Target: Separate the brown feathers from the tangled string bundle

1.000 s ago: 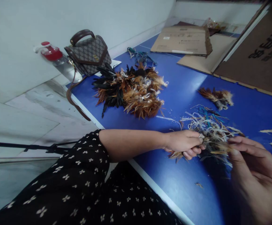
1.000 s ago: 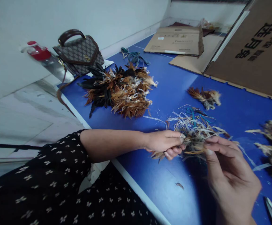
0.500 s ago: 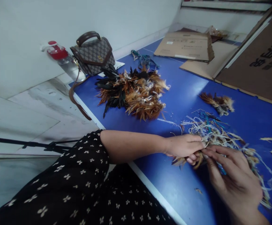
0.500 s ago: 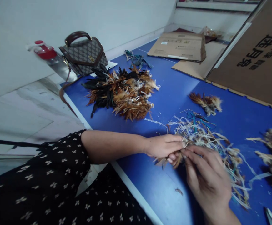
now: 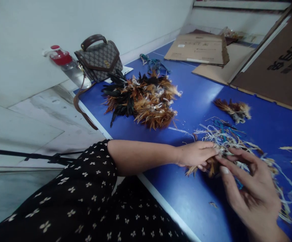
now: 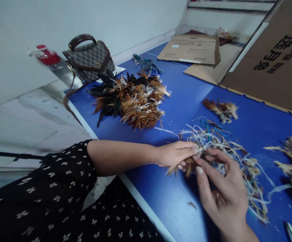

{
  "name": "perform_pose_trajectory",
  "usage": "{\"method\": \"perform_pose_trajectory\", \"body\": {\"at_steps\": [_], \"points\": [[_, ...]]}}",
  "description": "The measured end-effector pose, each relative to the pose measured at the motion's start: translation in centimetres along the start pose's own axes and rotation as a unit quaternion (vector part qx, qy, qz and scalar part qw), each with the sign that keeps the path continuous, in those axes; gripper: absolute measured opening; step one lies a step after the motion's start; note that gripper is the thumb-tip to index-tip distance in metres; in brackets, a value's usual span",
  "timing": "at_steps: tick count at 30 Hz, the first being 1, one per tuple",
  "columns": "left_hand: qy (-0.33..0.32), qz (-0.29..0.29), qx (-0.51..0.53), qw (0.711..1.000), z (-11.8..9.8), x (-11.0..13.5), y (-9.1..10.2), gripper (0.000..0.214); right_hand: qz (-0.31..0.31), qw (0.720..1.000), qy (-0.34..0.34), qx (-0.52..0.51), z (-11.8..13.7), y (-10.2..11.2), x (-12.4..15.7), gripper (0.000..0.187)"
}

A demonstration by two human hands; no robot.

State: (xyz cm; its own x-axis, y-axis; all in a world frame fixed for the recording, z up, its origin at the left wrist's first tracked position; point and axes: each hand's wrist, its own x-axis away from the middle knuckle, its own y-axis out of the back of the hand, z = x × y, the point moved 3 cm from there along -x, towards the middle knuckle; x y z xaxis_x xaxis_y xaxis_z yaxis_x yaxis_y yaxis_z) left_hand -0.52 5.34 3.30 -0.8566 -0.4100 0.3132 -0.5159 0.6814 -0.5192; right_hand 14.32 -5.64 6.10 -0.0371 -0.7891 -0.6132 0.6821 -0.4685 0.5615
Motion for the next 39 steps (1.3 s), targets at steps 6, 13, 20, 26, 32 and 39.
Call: {"method": "perform_pose_trajectory", "body": {"at_steps": [6,13,20,26,32,39], "points": [[0.01,0.05,-0.055,0.997,0.3,0.0,-0.1,0.025,-0.028,0.999,-0.033,-0.003,-0.8,0.3,0.5,0.058],[0.005,0.075,-0.041,0.996,0.9,-1.2,0.4,0.031,0.005,0.999,-0.026,-0.022,-1.5,-0.5,0.8,0.056],[0.033,0.132,-0.009,0.991,1.7,-1.2,0.9,0.041,0.023,0.992,-0.107,-0.056,-2.0,0.3,1.1,0.048],[0.108,0.273,0.029,0.955,1.8,0.1,0.5,0.056,0.113,0.974,-0.165,-0.11,-4.0,1.7,0.9,0.04],[0.143,0.294,0.074,0.942,1.5,0.5,0.1,0.058,0.096,0.955,-0.203,-0.196,-4.2,1.4,0.9,0.018],[0.109,0.224,0.082,0.965,1.5,0.0,0.1,0.047,0.019,0.955,-0.234,-0.18,-4.1,0.2,1.4,0.018]]}}
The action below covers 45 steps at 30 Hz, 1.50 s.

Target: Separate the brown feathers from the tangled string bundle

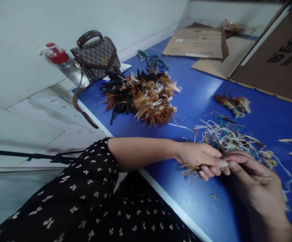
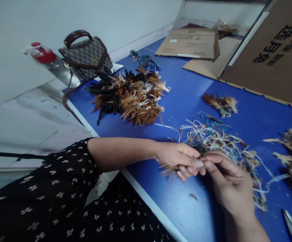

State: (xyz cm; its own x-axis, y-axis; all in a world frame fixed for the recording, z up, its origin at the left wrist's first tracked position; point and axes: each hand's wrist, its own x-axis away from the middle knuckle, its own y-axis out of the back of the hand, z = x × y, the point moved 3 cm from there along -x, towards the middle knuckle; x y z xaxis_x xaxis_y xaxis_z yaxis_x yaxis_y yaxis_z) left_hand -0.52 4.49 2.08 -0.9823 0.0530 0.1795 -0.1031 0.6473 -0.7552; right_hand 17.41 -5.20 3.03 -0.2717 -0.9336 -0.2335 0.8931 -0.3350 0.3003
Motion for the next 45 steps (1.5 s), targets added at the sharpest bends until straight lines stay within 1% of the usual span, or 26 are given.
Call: {"method": "perform_pose_trajectory", "body": {"at_steps": [2,4,5,7,8,10,15,19,21,23,25,27,29,31,33,37,39,42,44,45], "points": [[-0.016,-0.017,-0.006,1.0,-0.3,0.1,-0.2,0.042,-0.023,0.999,0.019,0.014,0.3,-0.3,0.2,0.015],[-0.038,-0.034,-0.008,0.999,-0.6,0.3,-0.5,0.039,-0.06,0.996,0.053,0.042,1.0,-0.5,0.5,0.008],[-0.047,-0.045,-0.008,0.998,-0.8,0.4,-0.6,0.039,-0.076,0.993,0.07,0.057,1.3,-0.6,0.6,0.01],[-0.063,-0.063,-0.007,0.996,-1.1,0.5,-0.8,0.038,-0.086,0.988,0.1,0.079,1.8,-0.9,0.7,0.027],[-0.07,-0.069,-0.005,0.995,-1.2,0.5,-0.9,0.038,-0.082,0.987,0.113,0.086,1.9,-1.1,0.8,0.035],[-0.081,-0.075,-0.009,0.994,-1.4,0.6,-0.9,0.037,-0.062,0.984,0.133,0.097,1.9,-1.4,0.8,0.042],[-0.086,-0.073,-0.056,0.992,-1.4,0.2,-0.1,0.037,-0.014,0.98,0.159,0.122,1.4,-1.5,0.6,0.048],[-0.075,-0.099,-0.084,0.989,-0.9,-0.5,0.7,0.038,0.011,0.978,0.174,0.116,1.8,-1.4,0.4,0.048],[-0.074,-0.119,-0.087,0.986,-0.9,-0.7,1.0,0.037,0.025,0.979,0.17,0.113,1.8,-1.4,0.5,0.045],[-0.101,-0.147,-0.093,0.979,-1.3,-0.6,1.2,0.033,0.013,0.984,0.139,0.111,1.7,-1.5,0.7,0.046],[-0.169,-0.177,-0.122,0.962,-2.3,-0.2,1.2,0.027,-0.032,0.991,0.087,0.094,1.5,-1.4,0.9,0.053],[-0.248,-0.2,-0.167,0.933,-3.4,0.4,0.9,0.022,-0.079,0.994,0.04,0.056,1.4,-1.5,1.1,0.056],[-0.302,-0.206,-0.2,0.909,-4.1,0.9,0.4,0.02,-0.091,0.996,0.014,0.016,1.6,-1.7,1.1,0.049],[-0.333,-0.202,-0.213,0.896,-4.2,1.1,-0.2,0.018,-0.076,0.997,0.0,-0.007,1.9,-2.2,0.8,0.046],[-0.341,-0.191,-0.218,0.894,-3.9,0.9,-0.9,0.019,-0.042,0.999,-0.002,-0.025,2.4,-2.9,0.6,0.047],[-0.302,-0.179,-0.22,0.91,-3.0,0.0,-2.0,0.022,0.047,0.998,0.016,-0.048,3.8,-4.0,0.3,0.052],[-0.298,-0.186,-0.205,0.913,-3.1,-0.1,-2.4,0.028,0.051,0.998,0.029,-0.032,4.5,-4.1,0.4,0.055],[-0.314,-0.192,-0.17,0.914,-3.8,0.2,-3.3,0.046,0.036,0.998,0.051,0.012,5.5,-3.8,0.5,0.061],[-0.325,-0.184,-0.162,0.913,-4.4,0.8,-4.2,0.054,0.026,0.996,0.066,0.046,6.1,-3.6,0.8,0.064],[-0.335,-0.18,-0.159,0.911,-4.8,1.1,-4.8,0.054,0.021,0.995,0.072,0.062,6.4,-3.4,0.9,0.065]]}}
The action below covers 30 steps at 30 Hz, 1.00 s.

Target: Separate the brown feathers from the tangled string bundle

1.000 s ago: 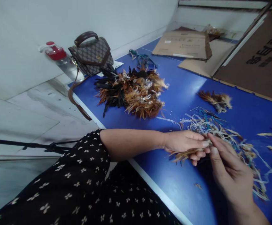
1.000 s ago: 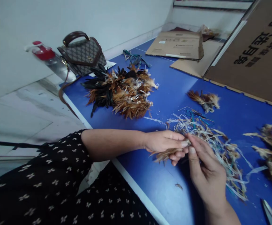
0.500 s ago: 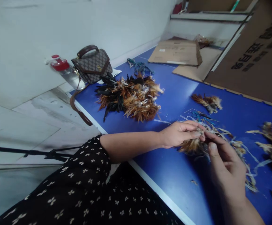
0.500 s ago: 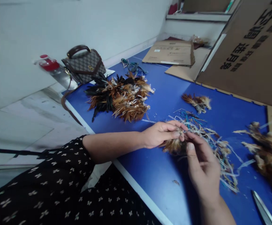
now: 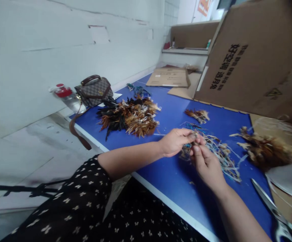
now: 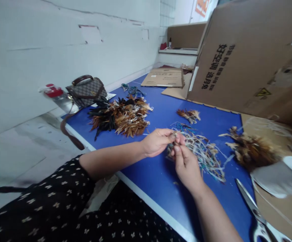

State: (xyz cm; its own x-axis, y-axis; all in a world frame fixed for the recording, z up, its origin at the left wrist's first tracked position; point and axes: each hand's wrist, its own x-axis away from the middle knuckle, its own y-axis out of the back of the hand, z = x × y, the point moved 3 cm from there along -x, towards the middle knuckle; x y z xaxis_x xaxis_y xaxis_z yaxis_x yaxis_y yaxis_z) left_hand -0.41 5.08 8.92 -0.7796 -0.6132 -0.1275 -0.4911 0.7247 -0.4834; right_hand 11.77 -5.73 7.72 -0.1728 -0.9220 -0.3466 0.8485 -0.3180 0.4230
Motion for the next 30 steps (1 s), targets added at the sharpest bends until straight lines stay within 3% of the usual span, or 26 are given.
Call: {"method": "perform_pose_trajectory", "body": {"at_steps": [4,7,12,14,17,22,26,30], "points": [[-0.044,-0.041,0.015,0.998,-3.5,0.1,-1.0,0.029,-0.012,0.998,0.011,0.064,0.5,1.1,0.9,0.063],[-0.084,-0.08,0.026,0.993,-6.6,-0.6,-1.5,0.025,-0.031,0.993,0.009,0.111,-0.3,2.7,1.9,0.057],[-0.152,-0.143,0.038,0.977,-9.9,-1.2,-2.0,0.025,-0.07,0.98,0.018,0.187,-3.2,8.2,3.1,0.045],[-0.152,-0.136,0.025,0.979,-9.5,-1.0,-2.2,0.026,-0.082,0.972,0.023,0.218,-4.4,11.8,3.9,0.038],[-0.124,-0.11,0.004,0.986,-7.7,-0.5,-2.4,0.027,-0.08,0.956,-0.008,0.28,-5.8,18.4,6.5,0.052],[-0.083,-0.083,-0.001,0.993,-5.0,0.1,-2.4,0.028,-0.044,0.934,-0.079,0.345,-5.8,27.9,14.1,0.049],[-0.05,-0.092,-0.016,0.994,-4.0,0.2,-2.1,0.03,-0.002,0.932,-0.138,0.334,-4.8,31.4,20.9,0.059],[-0.042,-0.076,-0.027,0.996,-3.1,0.2,-1.9,0.031,0.025,0.928,-0.175,0.327,-4.9,32.3,27.5,0.047]]}}
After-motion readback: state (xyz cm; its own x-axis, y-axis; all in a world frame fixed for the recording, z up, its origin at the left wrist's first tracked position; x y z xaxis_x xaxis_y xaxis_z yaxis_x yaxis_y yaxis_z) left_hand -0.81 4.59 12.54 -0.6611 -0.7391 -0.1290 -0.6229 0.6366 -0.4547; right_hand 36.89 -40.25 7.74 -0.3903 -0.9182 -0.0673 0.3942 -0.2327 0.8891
